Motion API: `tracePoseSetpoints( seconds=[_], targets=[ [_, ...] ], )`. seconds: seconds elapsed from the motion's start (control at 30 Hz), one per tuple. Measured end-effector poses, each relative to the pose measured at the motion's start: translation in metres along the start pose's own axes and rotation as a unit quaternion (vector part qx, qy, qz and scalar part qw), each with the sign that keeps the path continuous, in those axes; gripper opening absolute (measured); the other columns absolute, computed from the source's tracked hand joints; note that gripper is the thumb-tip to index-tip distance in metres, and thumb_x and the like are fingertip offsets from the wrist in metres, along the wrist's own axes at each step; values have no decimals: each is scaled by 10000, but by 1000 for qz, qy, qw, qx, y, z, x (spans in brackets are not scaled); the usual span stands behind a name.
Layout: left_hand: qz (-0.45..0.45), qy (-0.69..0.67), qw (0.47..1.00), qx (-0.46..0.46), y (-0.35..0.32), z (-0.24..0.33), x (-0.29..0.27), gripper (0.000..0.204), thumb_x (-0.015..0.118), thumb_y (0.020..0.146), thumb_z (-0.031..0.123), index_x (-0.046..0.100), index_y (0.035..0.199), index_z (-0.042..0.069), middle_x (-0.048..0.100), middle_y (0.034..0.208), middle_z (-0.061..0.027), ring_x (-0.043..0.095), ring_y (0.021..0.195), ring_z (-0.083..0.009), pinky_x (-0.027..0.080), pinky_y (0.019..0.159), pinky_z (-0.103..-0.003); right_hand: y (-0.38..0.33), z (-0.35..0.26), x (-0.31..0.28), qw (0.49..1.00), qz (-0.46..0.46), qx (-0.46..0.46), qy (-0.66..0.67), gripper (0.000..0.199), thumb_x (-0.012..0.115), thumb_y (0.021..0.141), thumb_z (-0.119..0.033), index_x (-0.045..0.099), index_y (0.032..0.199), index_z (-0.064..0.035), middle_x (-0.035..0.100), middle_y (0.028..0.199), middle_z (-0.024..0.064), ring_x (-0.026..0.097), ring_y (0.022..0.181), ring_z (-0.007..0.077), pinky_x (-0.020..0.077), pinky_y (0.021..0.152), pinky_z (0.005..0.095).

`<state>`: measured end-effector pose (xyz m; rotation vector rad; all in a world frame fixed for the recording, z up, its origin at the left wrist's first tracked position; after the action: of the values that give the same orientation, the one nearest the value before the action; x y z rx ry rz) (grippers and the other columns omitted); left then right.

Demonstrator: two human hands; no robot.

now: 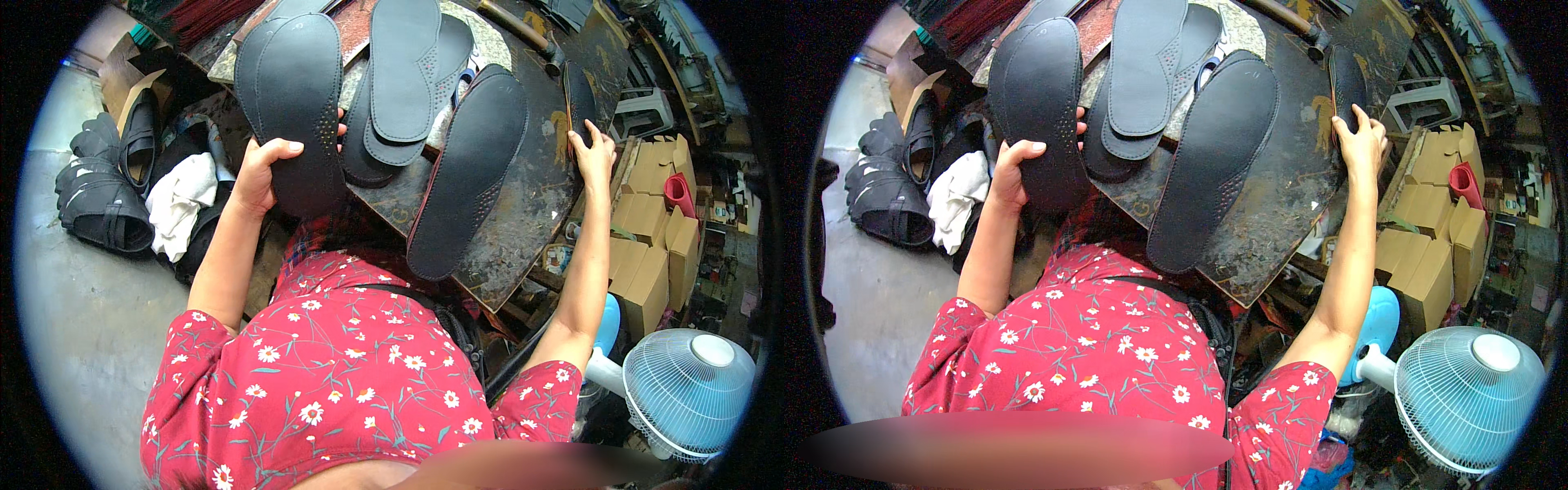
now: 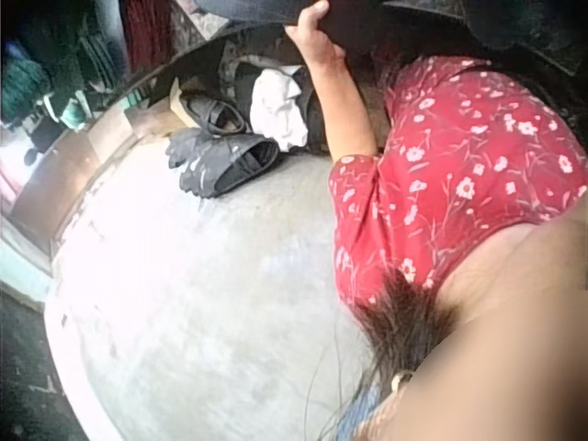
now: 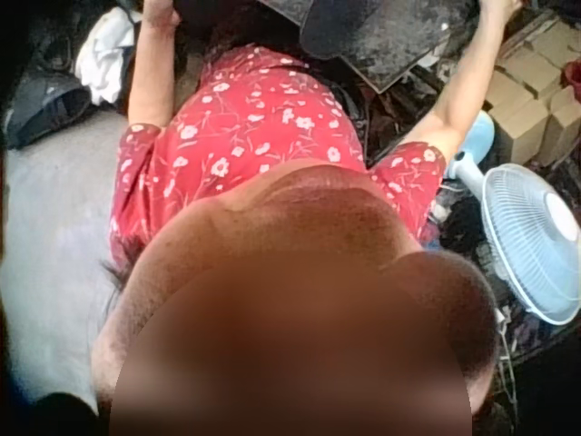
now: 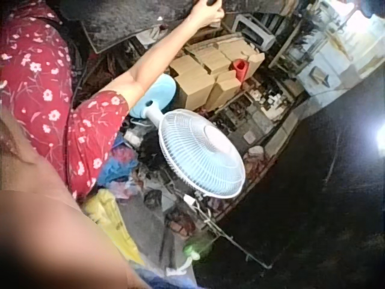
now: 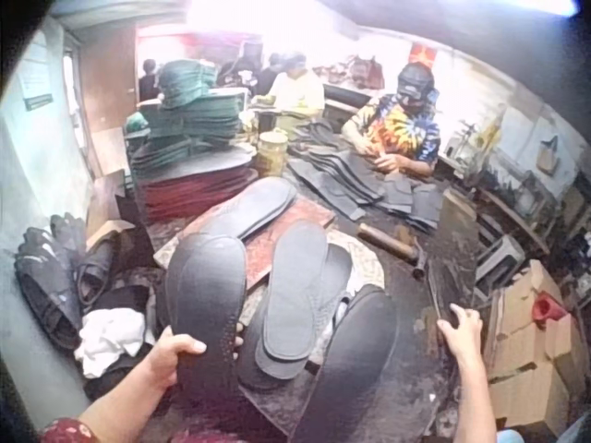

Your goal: The person picks up, compares, and stacks various shoe insoles on a workbench. They handle multiple insoles, turning them over to inspect both sides and aligning them into piles.

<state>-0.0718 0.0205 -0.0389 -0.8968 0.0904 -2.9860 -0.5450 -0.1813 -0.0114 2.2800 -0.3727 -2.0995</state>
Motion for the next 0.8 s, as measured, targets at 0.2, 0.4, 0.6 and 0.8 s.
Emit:
tracePoseSetpoints(
  seconds=[0.2,0.4,0.6,0.8],
  targets=[
    [-6,-6,1000,-11,1,-2,-4,667,602,728,134,481,1338,-106,591,1301,-270,639,1138,-351,539,974,-462,-61,-63,-38,959,-97,-101,247,547,676,905,-432,544,1332,-117,662,909,96,620,805,212,504,697,360],
    [-8,-11,1000,-15,1,-3,-6,666,598,728,139,484,1339,-100,592,1301,-266,638,1141,-347,536,977,-462,-153,-116,-30,790,-242,-42,562,912,738,852,-41,164,1559,-81,542,717,-3,514,588,70,398,505,196],
    [-10,12,1000,-2,1,-2,-4,687,609,717,169,486,1337,-99,592,1305,-261,636,1142,-346,532,980,-461,-121,-64,-40,832,-179,-43,523,685,627,903,4,330,1519,-43,536,907,-24,498,756,39,410,576,176],
    [-18,-1,1000,-5,3,-5,-7,719,597,715,146,444,1368,-113,555,1351,-274,610,1188,-358,515,1010,-466,-97,-9,-42,972,-31,-68,221,554,619,975,-235,445,1487,-115,637,1169,95,610,956,171,497,841,310]
  ],
)
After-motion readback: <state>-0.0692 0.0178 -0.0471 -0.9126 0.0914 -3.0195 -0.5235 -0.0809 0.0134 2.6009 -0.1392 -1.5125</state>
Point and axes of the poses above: each hand's wrist, its own y-axis towards the middle knuckle, its own x-axis out of the palm, z = x × y, the point moved 1 cm from there along y, towards the middle knuckle
